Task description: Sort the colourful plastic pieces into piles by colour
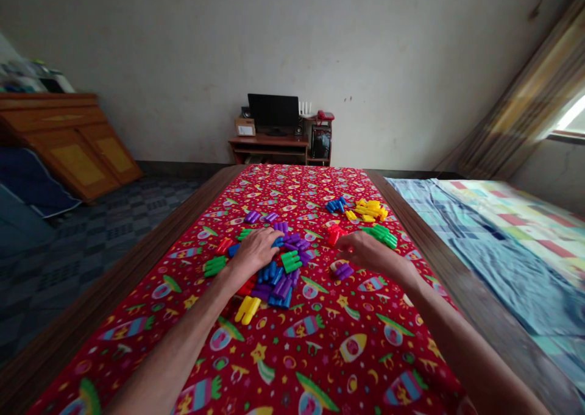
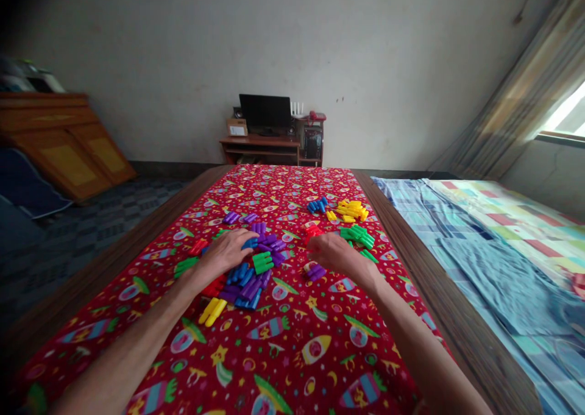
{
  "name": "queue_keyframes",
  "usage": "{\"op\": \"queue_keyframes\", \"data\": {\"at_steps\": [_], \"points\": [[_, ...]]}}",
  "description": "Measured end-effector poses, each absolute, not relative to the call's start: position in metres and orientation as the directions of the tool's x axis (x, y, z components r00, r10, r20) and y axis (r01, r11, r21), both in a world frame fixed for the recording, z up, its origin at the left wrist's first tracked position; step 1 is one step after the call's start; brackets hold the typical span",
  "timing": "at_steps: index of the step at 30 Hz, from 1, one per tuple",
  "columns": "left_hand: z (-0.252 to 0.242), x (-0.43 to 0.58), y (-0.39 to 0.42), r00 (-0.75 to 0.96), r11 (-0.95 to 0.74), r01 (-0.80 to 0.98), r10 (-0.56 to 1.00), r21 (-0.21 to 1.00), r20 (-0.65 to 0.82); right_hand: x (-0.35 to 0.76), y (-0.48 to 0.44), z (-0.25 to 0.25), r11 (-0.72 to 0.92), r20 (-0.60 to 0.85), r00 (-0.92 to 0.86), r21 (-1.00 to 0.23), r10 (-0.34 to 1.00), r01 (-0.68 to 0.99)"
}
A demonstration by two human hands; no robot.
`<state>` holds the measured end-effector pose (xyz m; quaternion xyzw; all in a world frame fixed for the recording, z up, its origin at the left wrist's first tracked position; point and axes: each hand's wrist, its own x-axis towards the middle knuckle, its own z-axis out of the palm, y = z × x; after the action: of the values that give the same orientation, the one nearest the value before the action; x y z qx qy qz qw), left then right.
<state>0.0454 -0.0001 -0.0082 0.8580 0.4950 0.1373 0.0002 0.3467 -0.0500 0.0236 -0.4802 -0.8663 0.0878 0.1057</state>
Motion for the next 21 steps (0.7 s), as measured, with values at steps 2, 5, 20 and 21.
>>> {"op": "queue_keyframes", "data": {"at_steps": [2,5,20,21], "points": [[-0.008,0.045,0.004,0.427,-0.487,0.850,0.861,0.202,0.277,0.351,-0.069,0.005,0.634,0.145,-0.618,-0.212,0.773,0.744],[-0.004,0.047,0.005,0.400,-0.503,0.793,0.855,0.343,0.329,0.362,-0.089,-0.018,0.666,0.213,-0.637,-0.102,0.740,0.739],[-0.041,0.147,-0.080,0.657,-0.706,0.497,0.686,0.505,0.313,0.335,-0.097,-0.005,0.591,0.255,-0.536,-0.428,0.805,0.683],[-0.042,0.145,-0.081,0.684,-0.735,0.504,0.661,0.454,0.309,0.336,-0.098,-0.008,0.583,0.233,-0.538,-0.415,0.810,0.698]]}}
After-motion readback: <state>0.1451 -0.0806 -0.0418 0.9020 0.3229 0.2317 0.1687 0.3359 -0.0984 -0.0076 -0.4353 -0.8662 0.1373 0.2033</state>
